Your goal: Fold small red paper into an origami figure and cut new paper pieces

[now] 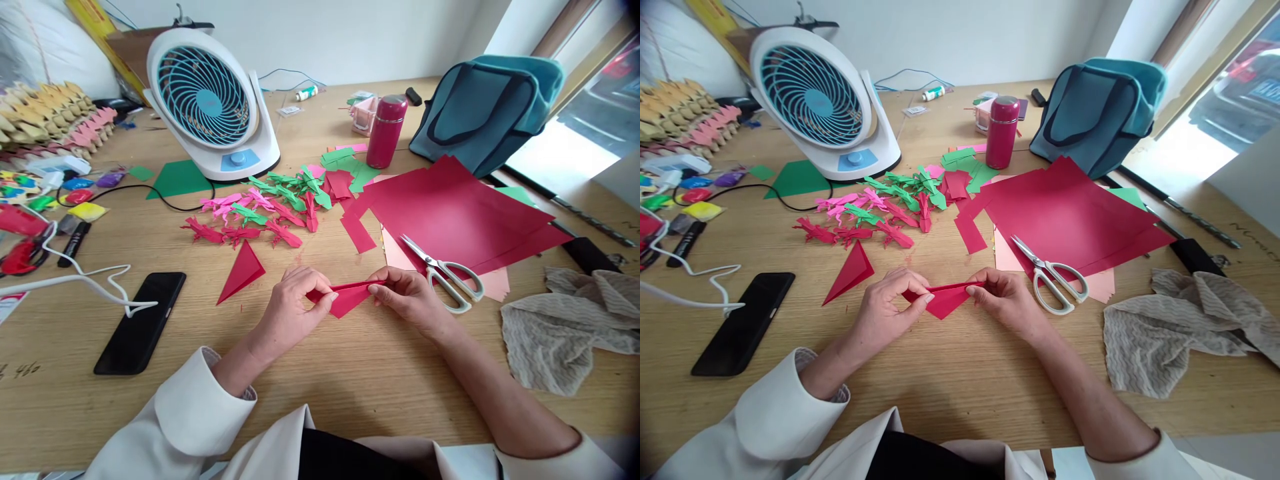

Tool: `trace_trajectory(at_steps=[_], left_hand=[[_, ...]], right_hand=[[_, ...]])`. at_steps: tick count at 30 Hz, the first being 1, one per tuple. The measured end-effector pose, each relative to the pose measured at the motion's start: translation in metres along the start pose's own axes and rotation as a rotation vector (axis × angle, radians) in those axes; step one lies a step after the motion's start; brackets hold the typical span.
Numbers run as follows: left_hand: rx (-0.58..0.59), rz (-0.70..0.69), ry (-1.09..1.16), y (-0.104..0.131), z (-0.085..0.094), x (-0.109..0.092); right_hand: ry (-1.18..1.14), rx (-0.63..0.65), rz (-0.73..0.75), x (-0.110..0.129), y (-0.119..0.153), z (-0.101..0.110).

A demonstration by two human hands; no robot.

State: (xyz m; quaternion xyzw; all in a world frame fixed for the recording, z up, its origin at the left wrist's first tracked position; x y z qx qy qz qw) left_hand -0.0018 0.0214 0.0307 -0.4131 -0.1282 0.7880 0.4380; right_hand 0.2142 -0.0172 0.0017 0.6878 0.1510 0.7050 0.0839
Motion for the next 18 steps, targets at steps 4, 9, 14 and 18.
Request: trace_trajectory(at_steps=[4, 9, 14, 18], left_hand=[[0.000, 0.001, -0.011, -0.001, 0.000, 0.000], [0.004, 0.010, -0.045, -0.001, 0.001, 0.000], [0.034, 0.011, -0.125, -0.002, 0.003, 0.000], [0.045, -0.007, -0.195, -0.003, 0.005, -0.001]], right_hand=[[-0.001, -0.020, 0.000, 0.004, 0.001, -0.001], [-0.011, -0.024, 0.011, 0.007, 0.002, -0.004], [-0.011, -0.035, 0.012, 0.004, 0.002, -0.008], [-0.018, -0.045, 0.022, -0.003, 0.001, -0.010]])
Point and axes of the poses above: each hand's wrist, its own y-axis away from the middle knuckle, its own z-axis out of the back of the hand, x = y × z, the point moved 2 cm from there along -y, towards the middle knuckle, and after that the axes turned 13 degrees about -z, right-handed, at the moved point
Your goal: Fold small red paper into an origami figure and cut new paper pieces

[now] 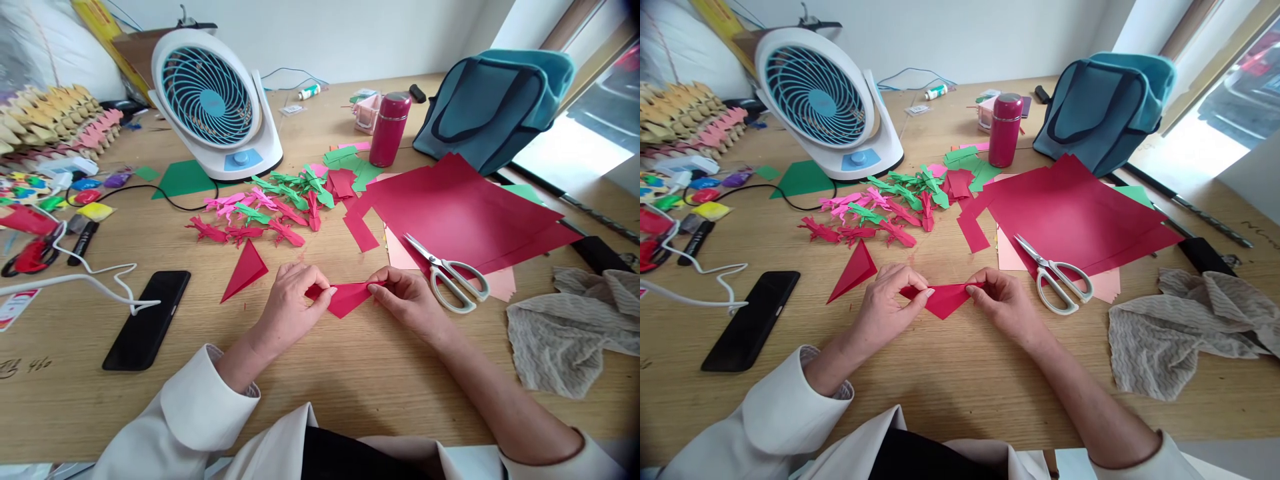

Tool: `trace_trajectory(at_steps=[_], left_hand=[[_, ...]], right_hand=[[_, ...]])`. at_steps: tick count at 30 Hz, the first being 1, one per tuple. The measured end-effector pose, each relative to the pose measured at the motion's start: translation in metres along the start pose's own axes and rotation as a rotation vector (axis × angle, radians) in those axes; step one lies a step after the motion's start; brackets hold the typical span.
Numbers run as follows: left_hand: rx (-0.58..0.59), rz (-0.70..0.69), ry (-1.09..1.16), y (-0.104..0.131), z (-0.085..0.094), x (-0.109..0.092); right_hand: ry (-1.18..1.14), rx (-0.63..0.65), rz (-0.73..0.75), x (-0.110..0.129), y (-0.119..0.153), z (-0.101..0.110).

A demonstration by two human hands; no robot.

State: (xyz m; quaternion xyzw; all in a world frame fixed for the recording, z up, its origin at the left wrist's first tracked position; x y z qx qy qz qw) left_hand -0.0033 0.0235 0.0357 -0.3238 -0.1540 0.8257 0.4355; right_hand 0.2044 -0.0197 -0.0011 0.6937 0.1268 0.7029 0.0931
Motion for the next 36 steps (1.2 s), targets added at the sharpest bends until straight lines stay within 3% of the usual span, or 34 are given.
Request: trace_trajectory(at_steps=[10, 21, 36], left_hand=[[0.204, -0.145, -0.199, -0.003, -0.001, -0.012], [0.222, -0.014, 0.052, 0.000, -0.005, -0.011], [0.227, -0.035, 0.018, 0.001, -0.003, -0.013]], right_hand=[[0.122, -0.027, 0.052, -0.001, 0.008, -0.017], [0.009, 0.012, 0.028, -0.002, 0.008, -0.018], [-0.075, 0.025, 0.011, -0.003, 0.007, -0.015]])
Point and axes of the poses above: each hand's wrist, its own y-axis away from the middle knuckle, its own z-axis out of the back of the hand, x = y × z, the point moved 2 cm from there along -y, towards the middle knuckle, and after that the axes turned 13 degrees about -z, right-handed, at the moved point
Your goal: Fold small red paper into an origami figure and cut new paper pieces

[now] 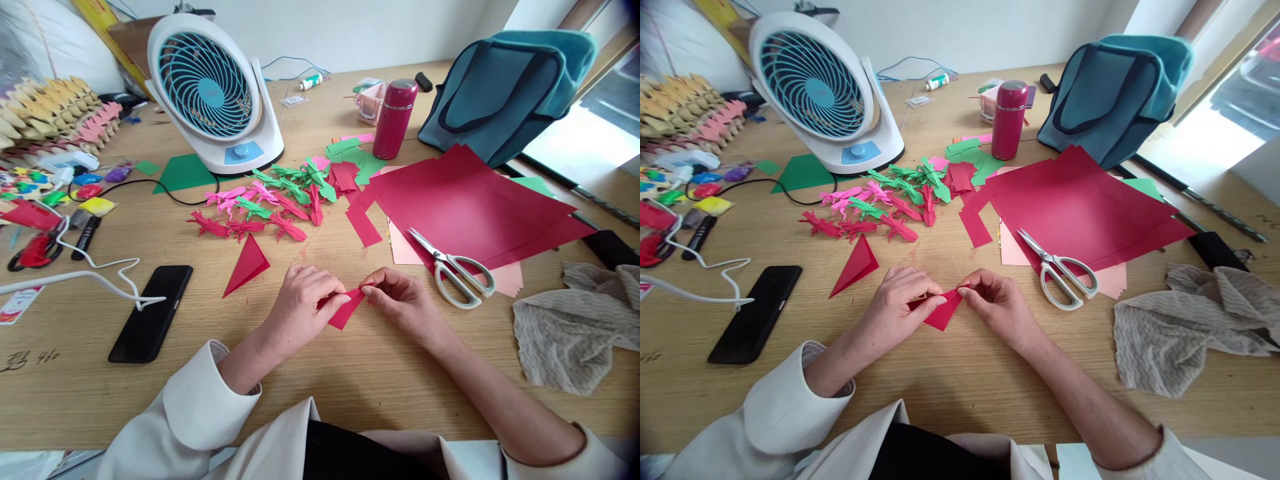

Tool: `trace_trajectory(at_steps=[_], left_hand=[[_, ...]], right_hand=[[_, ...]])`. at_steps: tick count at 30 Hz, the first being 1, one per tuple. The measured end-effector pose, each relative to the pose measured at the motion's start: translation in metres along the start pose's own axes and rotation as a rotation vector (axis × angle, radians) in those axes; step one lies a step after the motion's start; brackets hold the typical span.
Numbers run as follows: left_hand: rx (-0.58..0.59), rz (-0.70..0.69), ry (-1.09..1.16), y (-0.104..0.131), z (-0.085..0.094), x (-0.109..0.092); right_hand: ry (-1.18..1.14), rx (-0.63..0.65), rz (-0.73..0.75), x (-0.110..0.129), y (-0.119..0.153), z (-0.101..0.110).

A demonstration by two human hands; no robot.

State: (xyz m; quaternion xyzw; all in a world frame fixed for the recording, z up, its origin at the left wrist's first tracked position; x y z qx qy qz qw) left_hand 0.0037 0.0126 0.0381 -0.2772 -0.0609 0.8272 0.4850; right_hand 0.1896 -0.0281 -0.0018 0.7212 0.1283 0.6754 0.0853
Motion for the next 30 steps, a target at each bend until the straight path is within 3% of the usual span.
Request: trace_trajectory(at_steps=[9, 17, 25, 30], left_hand=[[0.005, -0.007, 0.004, 0.000, 0.001, 0.000], [0.061, -0.034, -0.006, -0.002, 0.011, 0.002], [0.212, -0.163, -0.096, -0.002, 0.017, -0.005], [0.262, -0.210, -0.173, -0.003, 0.017, -0.011]], right_hand=[[-0.003, -0.002, -0.002, -0.006, -0.001, 0.002], [0.182, -0.022, 0.008, 0.014, 0.004, 0.021], [0.382, 0.240, -0.061, 0.014, 0.008, 0.023], [0.535, 0.263, -0.049, 0.013, 0.009, 0.023]])
Point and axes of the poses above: each hand's wrist, its own y-axis away from the middle knuckle, its own z-axis out of the back of the hand, x = y × z, the point moved 2 cm from there along -y, towards the middle knuckle, and after that the axes turned 13 degrees about -z, right-handed, at the moved point
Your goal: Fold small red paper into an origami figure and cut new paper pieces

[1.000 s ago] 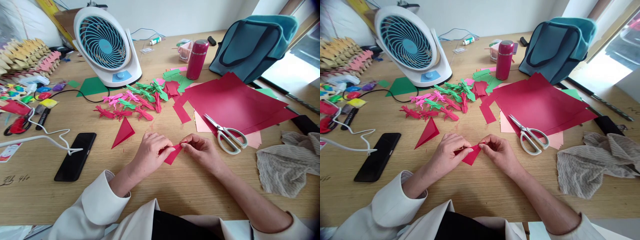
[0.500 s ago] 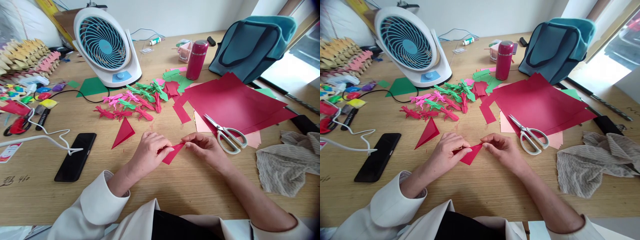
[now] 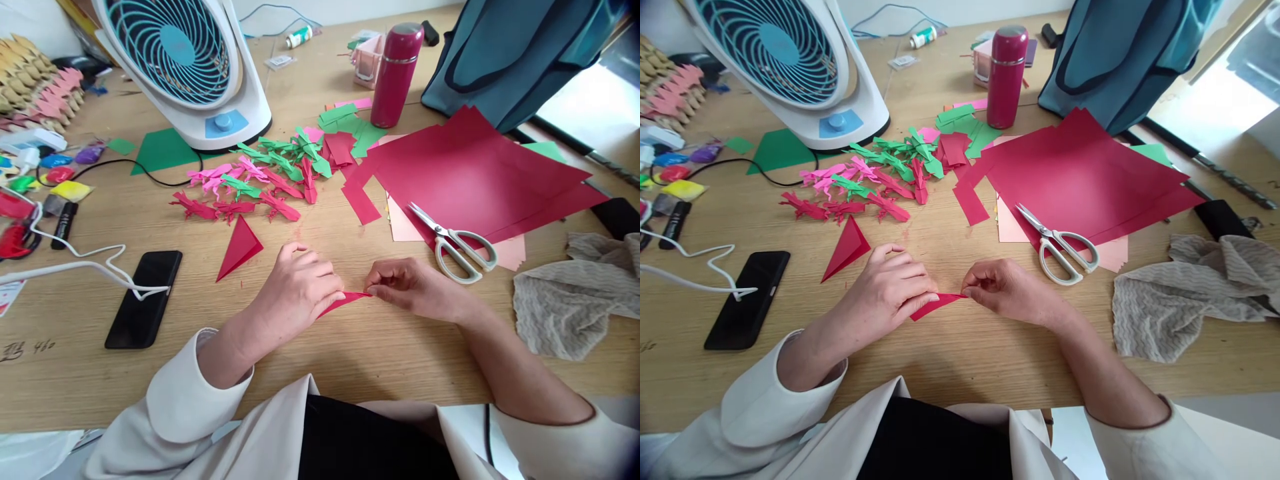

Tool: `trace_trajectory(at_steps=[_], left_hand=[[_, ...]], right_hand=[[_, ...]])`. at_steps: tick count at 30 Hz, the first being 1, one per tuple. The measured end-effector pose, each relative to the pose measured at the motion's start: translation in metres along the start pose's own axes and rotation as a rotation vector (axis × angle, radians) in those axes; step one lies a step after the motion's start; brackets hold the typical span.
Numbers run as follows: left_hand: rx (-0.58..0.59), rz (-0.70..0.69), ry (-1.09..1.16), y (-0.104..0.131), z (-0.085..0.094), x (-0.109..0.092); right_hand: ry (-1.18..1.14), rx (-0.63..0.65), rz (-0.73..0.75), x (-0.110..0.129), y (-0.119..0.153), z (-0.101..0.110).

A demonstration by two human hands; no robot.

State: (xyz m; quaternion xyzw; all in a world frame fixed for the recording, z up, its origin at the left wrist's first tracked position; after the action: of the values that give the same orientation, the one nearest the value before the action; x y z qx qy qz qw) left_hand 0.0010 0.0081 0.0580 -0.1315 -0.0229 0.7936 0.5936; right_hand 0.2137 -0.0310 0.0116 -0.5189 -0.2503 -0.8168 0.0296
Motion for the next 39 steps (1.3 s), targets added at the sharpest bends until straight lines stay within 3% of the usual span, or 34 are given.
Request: trace_trajectory(at_steps=[18, 24, 34, 39], left_hand=[[0.053, -0.042, -0.114, -0.002, -0.007, -0.007], [0.061, -0.051, -0.129, -0.002, -0.008, -0.008], [0.036, 0.007, -0.033, 0.000, -0.007, -0.001], [0.017, 0.013, 0.015, 0.000, -0.008, 0.000]], right_hand=[[0.360, -0.053, 0.154, 0.010, 0.000, -0.006], [0.440, -0.052, 0.145, 0.015, 0.001, -0.007], [0.258, -0.006, 0.134, 0.006, 0.005, 0.000], [0.213, -0.072, 0.101, 0.006, 0.002, -0.004]])
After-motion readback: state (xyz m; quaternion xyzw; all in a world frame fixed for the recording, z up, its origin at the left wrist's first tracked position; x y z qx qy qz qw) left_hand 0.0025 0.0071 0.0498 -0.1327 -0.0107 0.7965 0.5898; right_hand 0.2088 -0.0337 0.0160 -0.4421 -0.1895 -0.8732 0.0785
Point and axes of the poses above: each hand's wrist, its own y-axis away from the middle knuckle, its own z-axis out of the back of the hand, x = y × z, the point moved 2 cm from there along -y, towards the middle knuckle, and after that the axes turned 13 degrees about -z, right-handed, at the moved point
